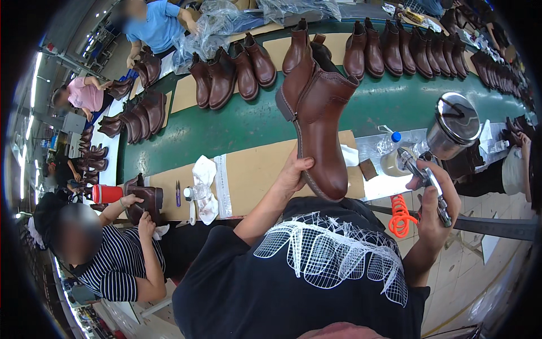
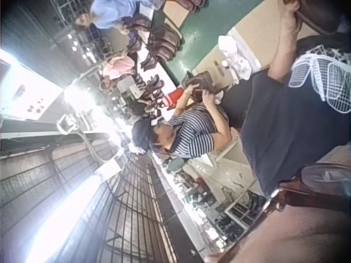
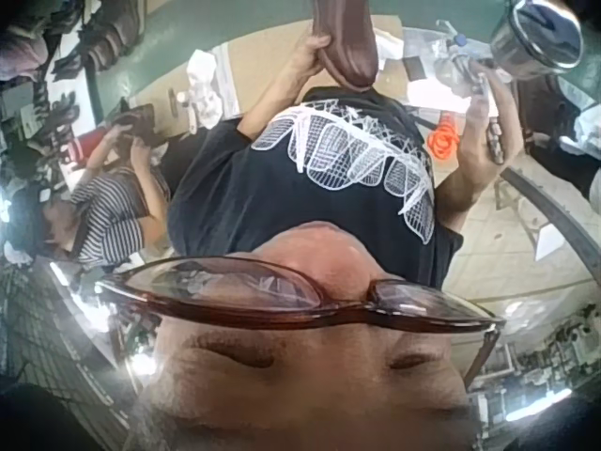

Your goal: The recorder uses a spray gun to apply a finish or treatment to leather boots on an assembly line.

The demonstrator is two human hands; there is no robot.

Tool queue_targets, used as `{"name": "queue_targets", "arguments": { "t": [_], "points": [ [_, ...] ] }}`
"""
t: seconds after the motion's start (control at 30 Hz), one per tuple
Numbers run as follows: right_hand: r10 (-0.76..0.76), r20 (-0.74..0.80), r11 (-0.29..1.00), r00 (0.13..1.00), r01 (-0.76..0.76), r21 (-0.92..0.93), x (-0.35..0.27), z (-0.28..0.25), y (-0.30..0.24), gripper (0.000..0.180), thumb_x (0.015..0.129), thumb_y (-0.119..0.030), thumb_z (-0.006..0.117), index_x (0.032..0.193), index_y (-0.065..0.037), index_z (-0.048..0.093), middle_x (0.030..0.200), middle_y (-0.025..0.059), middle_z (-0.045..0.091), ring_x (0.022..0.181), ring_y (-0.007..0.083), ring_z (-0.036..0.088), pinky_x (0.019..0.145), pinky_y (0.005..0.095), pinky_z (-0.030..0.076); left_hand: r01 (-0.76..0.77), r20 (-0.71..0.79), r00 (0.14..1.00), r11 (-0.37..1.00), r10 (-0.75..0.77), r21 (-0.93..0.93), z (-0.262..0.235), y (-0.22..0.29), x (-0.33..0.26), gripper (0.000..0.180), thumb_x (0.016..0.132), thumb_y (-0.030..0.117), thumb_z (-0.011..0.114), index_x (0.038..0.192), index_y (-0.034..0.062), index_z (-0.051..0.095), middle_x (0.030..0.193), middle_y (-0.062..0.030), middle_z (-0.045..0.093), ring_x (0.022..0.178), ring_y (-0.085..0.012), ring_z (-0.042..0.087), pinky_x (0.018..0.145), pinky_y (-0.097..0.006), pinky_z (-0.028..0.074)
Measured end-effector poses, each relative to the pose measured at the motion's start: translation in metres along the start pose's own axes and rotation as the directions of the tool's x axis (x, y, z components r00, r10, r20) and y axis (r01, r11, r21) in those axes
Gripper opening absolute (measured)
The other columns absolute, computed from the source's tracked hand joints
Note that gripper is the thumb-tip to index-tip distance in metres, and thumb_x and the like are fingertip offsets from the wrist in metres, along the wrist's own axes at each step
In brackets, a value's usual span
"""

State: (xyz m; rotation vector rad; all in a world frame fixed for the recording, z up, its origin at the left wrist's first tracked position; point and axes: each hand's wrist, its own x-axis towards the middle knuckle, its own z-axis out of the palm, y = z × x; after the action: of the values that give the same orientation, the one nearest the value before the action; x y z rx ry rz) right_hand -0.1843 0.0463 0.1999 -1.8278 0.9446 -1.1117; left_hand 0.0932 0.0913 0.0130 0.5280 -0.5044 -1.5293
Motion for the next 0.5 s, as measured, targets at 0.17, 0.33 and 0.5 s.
{"name": "queue_targets", "arguments": {
  "t": [0.17, 0.33, 0.5],
  "points": [
    [-0.015, -0.008, 1.0, 1.0, 0.015, 0.002, 0.0, -0.006, -0.01, 0.04, 0.098, -0.031, 0.057, 0.116, 0.004, 0.064, 0.087, 0.0093, 0.065, 0.08, 0.0139, 0.061, 0.07, 0.0263, 0.045, -0.284, -0.148, 0.908, 0.836, 0.392, 0.47, 0.02, -0.012, 0.007, 0.099, 0.073, 0.01, 0.084, 0.151, 0.0048, 0.023, 0.14, -0.0124, 0.047, 0.127, -0.0236, 0.051, 0.106, -0.037, 0.042],
    [-0.016, -0.015, 1.0, 1.0, 0.016, 0.013, 0.01, 0.001, -0.03, 0.049, 0.096, -0.04, 0.058, 0.114, 0.005, 0.065, 0.087, 0.0096, 0.065, 0.081, 0.0149, 0.062, 0.071, 0.0267, 0.044, -0.347, -0.127, 0.784, 0.599, 0.607, 0.722, 0.026, -0.017, 0.012, 0.093, 0.07, 0.011, 0.088, 0.142, 0.0026, 0.03, 0.129, -0.014, 0.049, 0.119, -0.0232, 0.055, 0.094, -0.035, 0.052],
    [-0.122, 0.02, 0.992, 0.992, 0.121, 0.023, 0.031, 0.009, -0.037, 0.045, 0.094, -0.037, 0.059, 0.112, 0.005, 0.066, 0.087, 0.0096, 0.065, 0.079, 0.0138, 0.06, 0.07, 0.0257, 0.044, -0.198, -0.136, 0.773, 0.439, 0.62, 0.876, 0.006, -0.033, 0.005, 0.09, 0.07, 0.013, 0.089, 0.138, -0.0001, 0.031, 0.128, -0.0153, 0.049, 0.119, -0.0257, 0.054, 0.099, -0.038, 0.047]
  ]
}}
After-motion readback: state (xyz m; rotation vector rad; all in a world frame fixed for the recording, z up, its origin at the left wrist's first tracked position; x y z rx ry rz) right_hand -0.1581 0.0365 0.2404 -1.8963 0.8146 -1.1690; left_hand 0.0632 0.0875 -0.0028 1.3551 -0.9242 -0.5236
